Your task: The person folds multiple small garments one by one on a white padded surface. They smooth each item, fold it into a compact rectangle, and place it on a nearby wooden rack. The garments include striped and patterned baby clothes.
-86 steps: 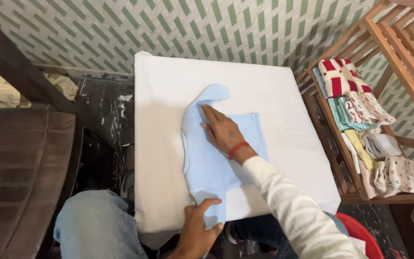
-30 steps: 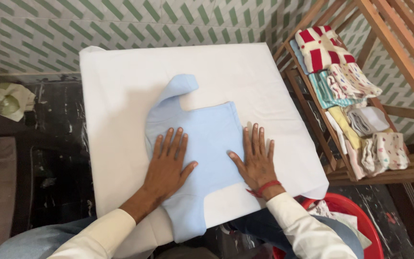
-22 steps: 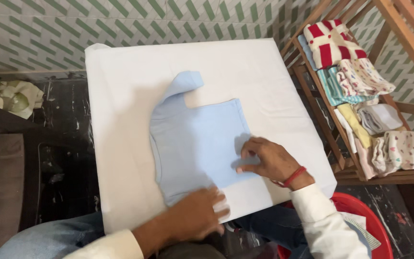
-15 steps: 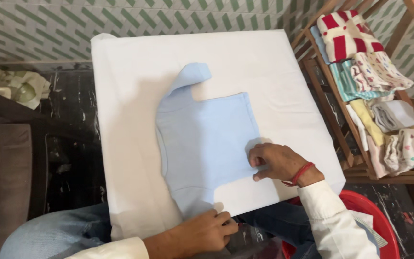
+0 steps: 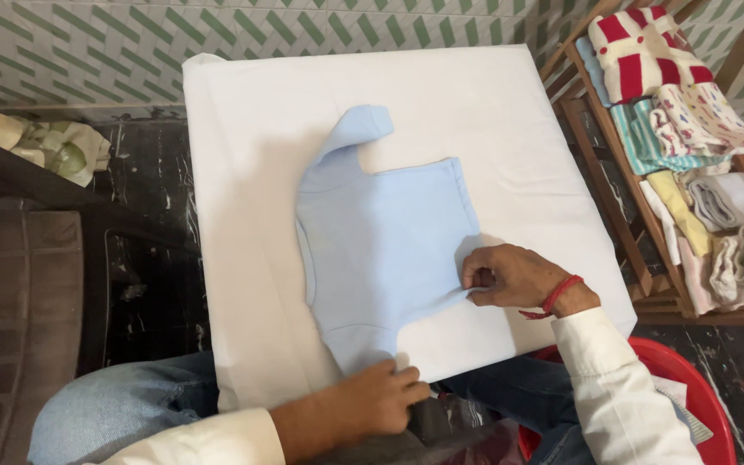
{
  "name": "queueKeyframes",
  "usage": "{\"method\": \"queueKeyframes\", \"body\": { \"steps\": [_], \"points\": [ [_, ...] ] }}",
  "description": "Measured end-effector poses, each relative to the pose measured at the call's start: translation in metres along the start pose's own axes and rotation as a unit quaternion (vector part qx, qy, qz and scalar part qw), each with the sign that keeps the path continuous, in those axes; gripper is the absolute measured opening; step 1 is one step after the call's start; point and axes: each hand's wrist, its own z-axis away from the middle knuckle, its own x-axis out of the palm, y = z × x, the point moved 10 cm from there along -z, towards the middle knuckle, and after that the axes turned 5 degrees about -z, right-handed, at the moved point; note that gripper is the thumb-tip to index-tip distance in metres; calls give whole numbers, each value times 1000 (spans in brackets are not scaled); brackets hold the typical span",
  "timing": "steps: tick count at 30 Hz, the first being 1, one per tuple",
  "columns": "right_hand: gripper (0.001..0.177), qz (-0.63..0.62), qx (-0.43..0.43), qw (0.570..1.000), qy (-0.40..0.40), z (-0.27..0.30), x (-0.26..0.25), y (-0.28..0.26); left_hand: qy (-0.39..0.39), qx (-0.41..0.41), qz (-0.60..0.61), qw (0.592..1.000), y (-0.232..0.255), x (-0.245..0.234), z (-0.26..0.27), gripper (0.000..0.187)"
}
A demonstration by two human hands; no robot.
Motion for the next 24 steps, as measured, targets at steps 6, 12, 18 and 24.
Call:
{"method": "queueKeyframes", "body": {
  "steps": [6, 12, 18, 24],
  "points": [
    [18, -7, -46, 998, 29, 0, -9, 0, -69, -198, 416, 885, -83, -50, 0, 21],
    [18, -39, -20, 996, 80, -5, -24, 0, 265, -351, 512, 737, -205, -105, 29, 42],
    [23, -39, 25, 987, 152, -10, -32, -5, 342, -521, 497, 604, -254, -83, 87, 42],
    [24, 84, -73, 963, 246, -6, -33, -32, 318, -620, 501, 513, -265, -63, 105, 33]
  ]
}}
